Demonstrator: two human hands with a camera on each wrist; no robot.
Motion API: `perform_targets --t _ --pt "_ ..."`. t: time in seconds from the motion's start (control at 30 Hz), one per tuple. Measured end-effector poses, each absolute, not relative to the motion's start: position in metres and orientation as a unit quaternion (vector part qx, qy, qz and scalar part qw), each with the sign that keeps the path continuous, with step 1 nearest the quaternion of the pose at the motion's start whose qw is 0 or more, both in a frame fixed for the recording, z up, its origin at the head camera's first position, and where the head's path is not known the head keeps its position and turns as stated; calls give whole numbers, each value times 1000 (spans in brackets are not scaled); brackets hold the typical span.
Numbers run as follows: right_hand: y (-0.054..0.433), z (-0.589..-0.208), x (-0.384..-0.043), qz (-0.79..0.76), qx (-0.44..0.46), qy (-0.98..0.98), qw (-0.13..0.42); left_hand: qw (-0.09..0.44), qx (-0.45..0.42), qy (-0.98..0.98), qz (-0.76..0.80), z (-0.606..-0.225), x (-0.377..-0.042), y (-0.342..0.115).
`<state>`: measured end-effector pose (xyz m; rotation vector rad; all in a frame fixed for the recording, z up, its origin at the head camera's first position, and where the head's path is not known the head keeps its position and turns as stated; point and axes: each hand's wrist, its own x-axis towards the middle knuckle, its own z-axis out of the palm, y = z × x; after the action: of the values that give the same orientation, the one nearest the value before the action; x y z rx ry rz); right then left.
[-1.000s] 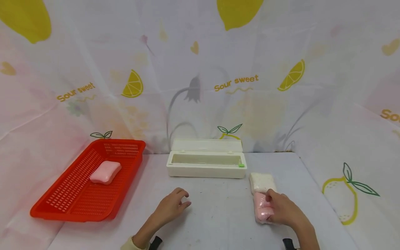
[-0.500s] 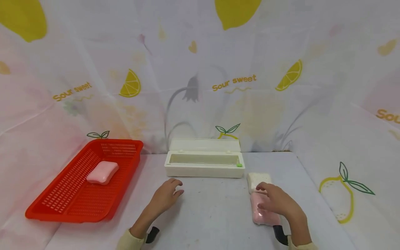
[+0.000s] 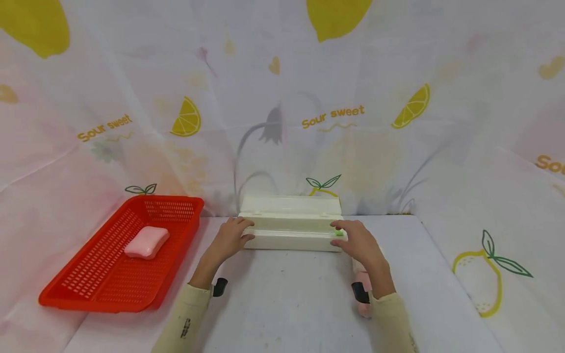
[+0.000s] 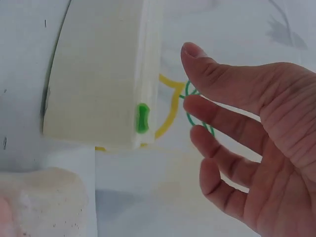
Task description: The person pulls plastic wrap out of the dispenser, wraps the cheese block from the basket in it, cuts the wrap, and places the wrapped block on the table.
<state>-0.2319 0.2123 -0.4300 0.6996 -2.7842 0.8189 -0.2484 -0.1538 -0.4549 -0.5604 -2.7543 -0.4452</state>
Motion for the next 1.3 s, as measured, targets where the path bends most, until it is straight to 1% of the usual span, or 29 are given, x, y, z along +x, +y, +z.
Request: perform_targets --t 0.1,0.2,0.33,0.4,0.5,0.63,0.8,0.9,1.07,1.2,1.3 --pt "203 -434 -244 251 243 -931 102 108 -190 -962 -165 -454 -262 -154" --pt "195 -441 -256 226 242 -937 111 69 -186 -967 -163 -454 -273 -153" --pt "187 -450 -267 200 245 -943 99 31 -185 -969 -160 -455 -282 -152" --pt "184 -452 -270 198 244 -945 87 23 -183 -969 -165 -457 -284 -152" --pt "181 -454 -274 203 237 -947 74 24 -180 -967 -179 -458 -284 -152" --pt "179 -455 -280 201 239 -946 86 37 -179 -965 -189 -459 -283 -152" --pt "175 -458 -283 199 237 -947 86 33 -178 -963 -198 -459 -282 -152" --pt "172 -460 -283 208 221 -949 85 30 -178 -963 -201 -459 -280 -152" --pt "168 -464 -284 229 192 -948 109 31 -175 -963 -201 -461 -280 -151" --pt "164 -469 -287 236 166 -952 104 36 -177 -963 -201 -461 -281 -150" --pt "160 -471 -289 222 143 -959 99 51 -187 -959 -207 -461 -281 -149"
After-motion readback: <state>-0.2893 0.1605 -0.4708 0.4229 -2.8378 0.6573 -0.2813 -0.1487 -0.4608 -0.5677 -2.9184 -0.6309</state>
